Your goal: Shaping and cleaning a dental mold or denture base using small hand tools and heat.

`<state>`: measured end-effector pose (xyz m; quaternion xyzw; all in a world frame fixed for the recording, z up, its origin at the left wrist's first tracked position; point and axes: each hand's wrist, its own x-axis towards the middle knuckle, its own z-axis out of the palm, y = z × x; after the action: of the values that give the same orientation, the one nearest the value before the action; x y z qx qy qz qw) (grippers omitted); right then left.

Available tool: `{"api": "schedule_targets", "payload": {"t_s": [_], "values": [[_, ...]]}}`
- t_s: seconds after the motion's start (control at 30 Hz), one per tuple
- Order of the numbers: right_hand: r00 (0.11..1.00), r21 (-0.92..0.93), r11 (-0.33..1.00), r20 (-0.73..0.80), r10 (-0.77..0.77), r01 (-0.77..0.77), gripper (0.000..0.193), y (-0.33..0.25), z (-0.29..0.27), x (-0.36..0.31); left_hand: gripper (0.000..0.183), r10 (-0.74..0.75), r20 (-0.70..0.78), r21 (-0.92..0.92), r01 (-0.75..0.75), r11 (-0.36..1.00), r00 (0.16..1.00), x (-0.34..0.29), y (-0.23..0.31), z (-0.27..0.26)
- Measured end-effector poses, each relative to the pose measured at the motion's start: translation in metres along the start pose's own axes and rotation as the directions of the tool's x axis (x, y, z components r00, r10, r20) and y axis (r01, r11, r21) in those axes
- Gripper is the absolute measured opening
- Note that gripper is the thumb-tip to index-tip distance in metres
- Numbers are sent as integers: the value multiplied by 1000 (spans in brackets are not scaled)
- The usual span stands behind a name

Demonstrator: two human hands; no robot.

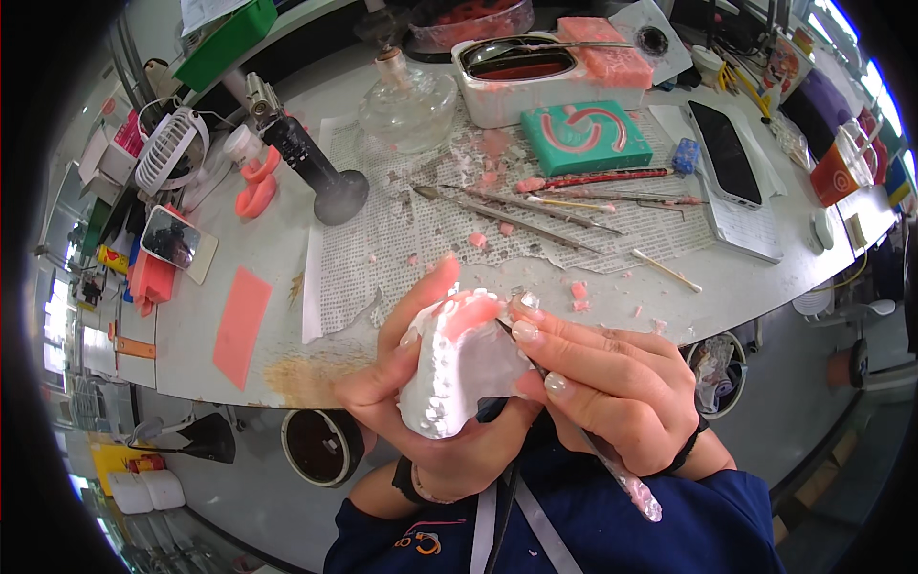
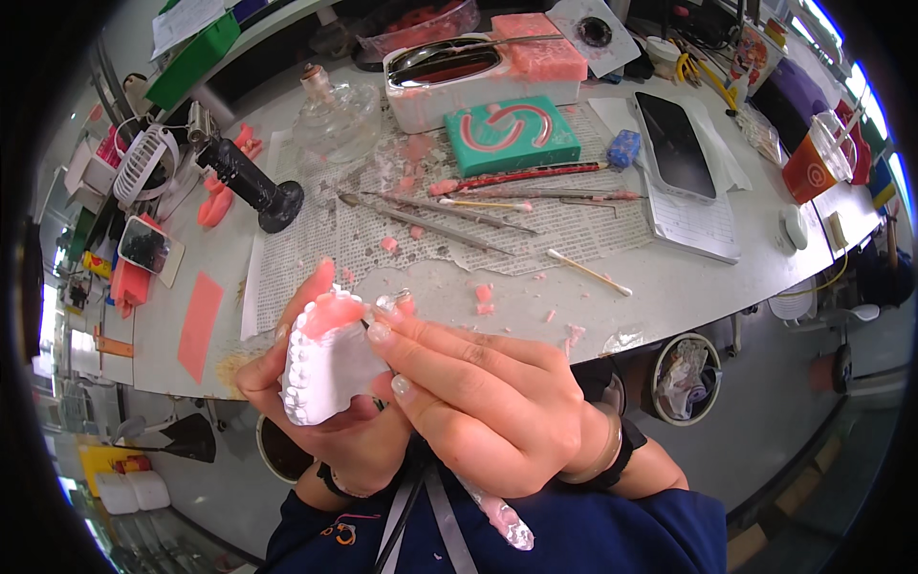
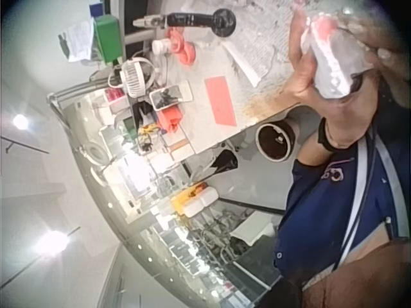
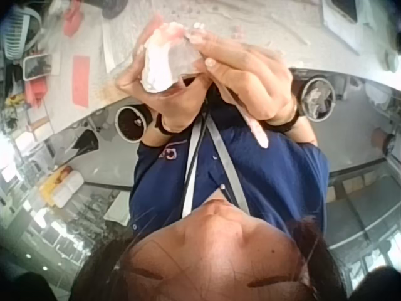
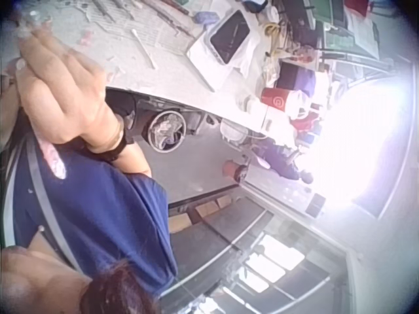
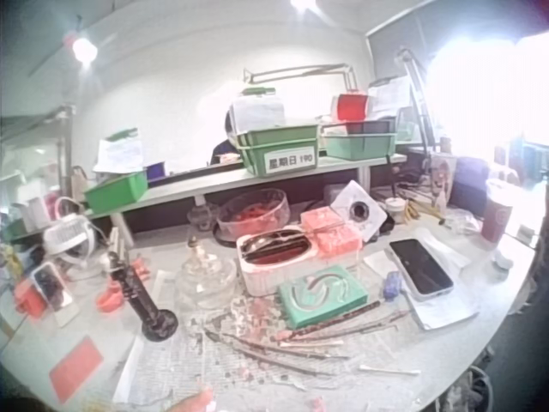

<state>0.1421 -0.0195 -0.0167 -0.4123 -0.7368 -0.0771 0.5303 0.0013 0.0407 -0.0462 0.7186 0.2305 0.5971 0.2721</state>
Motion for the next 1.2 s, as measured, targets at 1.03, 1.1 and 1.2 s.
{"api": "schedule_targets", "payload": {"t_s": [1.03,1.1,1.2], "values": [[706,783,350,153,692,-514,31,13,-9,15,94,-255,463,-605,513,609,849,12,5,-26],[716,805,313,187,673,-505,23,15,-9,11,94,-276,461,-606,527,596,843,11,5,-26],[708,823,266,214,674,-502,19,13,-11,11,93,-202,474,-613,486,623,857,11,0,-26]]}}
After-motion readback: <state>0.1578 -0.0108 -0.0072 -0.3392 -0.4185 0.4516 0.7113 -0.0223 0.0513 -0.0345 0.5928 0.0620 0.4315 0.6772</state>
